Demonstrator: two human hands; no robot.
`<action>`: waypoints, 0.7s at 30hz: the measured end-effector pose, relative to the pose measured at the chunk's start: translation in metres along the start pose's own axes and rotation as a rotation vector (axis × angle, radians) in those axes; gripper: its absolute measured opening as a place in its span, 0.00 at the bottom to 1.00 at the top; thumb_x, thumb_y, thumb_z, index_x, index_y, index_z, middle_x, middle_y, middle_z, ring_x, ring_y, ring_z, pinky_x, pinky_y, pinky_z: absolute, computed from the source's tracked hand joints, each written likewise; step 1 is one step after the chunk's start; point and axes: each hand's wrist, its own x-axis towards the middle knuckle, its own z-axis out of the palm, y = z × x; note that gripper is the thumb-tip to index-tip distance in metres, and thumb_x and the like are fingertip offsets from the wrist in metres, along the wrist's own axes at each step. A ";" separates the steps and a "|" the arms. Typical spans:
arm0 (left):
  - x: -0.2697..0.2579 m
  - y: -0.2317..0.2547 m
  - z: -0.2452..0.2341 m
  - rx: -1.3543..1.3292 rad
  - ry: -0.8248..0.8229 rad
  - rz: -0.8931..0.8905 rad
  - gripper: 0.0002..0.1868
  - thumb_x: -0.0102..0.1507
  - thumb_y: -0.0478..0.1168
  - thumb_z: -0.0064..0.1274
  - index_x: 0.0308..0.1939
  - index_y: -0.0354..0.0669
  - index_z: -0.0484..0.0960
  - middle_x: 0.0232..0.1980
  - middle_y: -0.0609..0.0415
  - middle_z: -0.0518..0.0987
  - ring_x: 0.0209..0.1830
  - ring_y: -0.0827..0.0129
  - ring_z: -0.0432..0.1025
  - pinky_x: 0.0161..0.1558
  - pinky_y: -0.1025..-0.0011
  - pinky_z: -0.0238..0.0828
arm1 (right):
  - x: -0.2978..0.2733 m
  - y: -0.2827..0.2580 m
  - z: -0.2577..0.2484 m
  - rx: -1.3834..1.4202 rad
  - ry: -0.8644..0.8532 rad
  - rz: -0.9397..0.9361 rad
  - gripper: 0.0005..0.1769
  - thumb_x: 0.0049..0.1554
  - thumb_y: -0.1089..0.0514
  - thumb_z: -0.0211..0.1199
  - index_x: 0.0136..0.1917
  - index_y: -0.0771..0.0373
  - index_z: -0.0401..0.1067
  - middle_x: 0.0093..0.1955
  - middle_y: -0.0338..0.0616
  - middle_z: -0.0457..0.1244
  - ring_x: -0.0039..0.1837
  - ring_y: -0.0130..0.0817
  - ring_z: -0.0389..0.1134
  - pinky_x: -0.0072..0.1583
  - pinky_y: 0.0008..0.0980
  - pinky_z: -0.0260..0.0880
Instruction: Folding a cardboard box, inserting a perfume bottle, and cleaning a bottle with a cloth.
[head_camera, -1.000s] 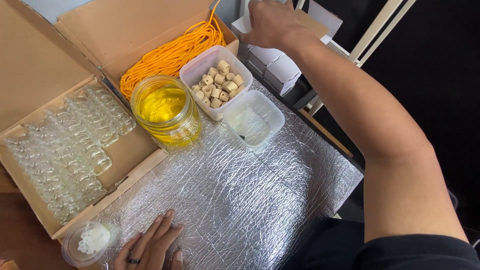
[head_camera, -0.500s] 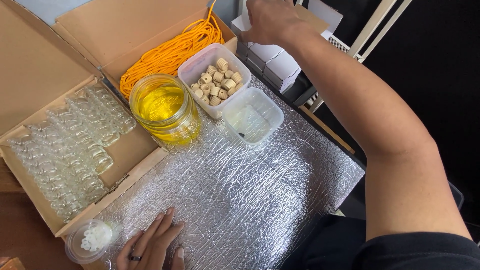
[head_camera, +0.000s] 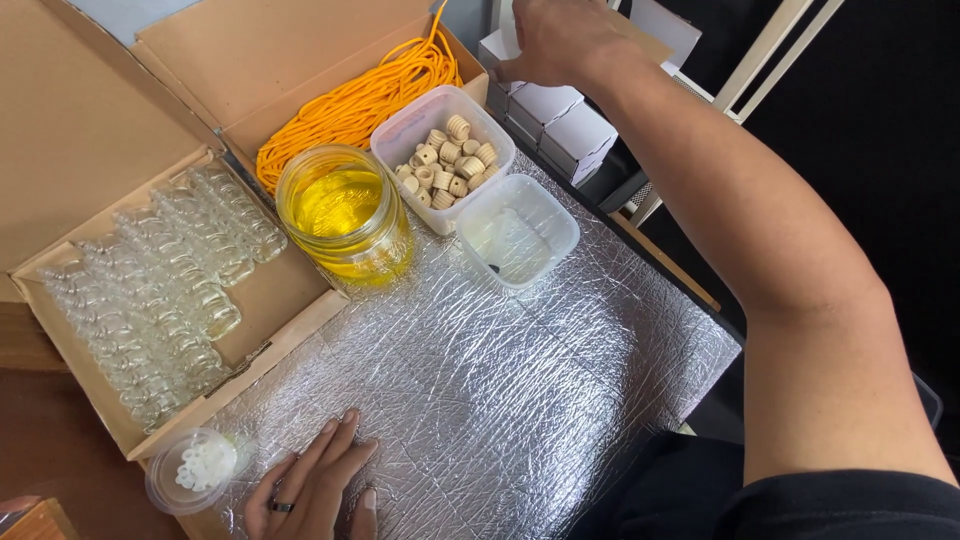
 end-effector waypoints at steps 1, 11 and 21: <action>-0.001 -0.001 0.001 0.008 -0.006 -0.006 0.20 0.65 0.51 0.39 0.57 0.60 0.81 0.69 0.66 0.76 0.72 0.80 0.66 0.74 0.72 0.43 | -0.002 -0.001 -0.003 -0.001 -0.010 0.009 0.24 0.58 0.41 0.78 0.46 0.63 0.75 0.45 0.49 0.68 0.41 0.46 0.67 0.39 0.33 0.66; -0.003 0.001 0.000 0.025 -0.025 -0.025 0.21 0.62 0.48 0.43 0.58 0.61 0.80 0.69 0.66 0.77 0.72 0.80 0.67 0.74 0.70 0.43 | -0.002 -0.001 0.001 -0.005 0.012 -0.062 0.18 0.59 0.48 0.76 0.49 0.63 0.75 0.46 0.50 0.68 0.41 0.47 0.68 0.38 0.29 0.68; -0.001 0.000 0.000 0.015 -0.025 -0.016 0.21 0.64 0.50 0.41 0.59 0.61 0.80 0.70 0.66 0.76 0.72 0.80 0.66 0.75 0.70 0.42 | 0.001 0.001 0.004 -0.015 0.022 -0.091 0.19 0.59 0.48 0.77 0.49 0.63 0.75 0.47 0.51 0.68 0.41 0.48 0.69 0.38 0.30 0.68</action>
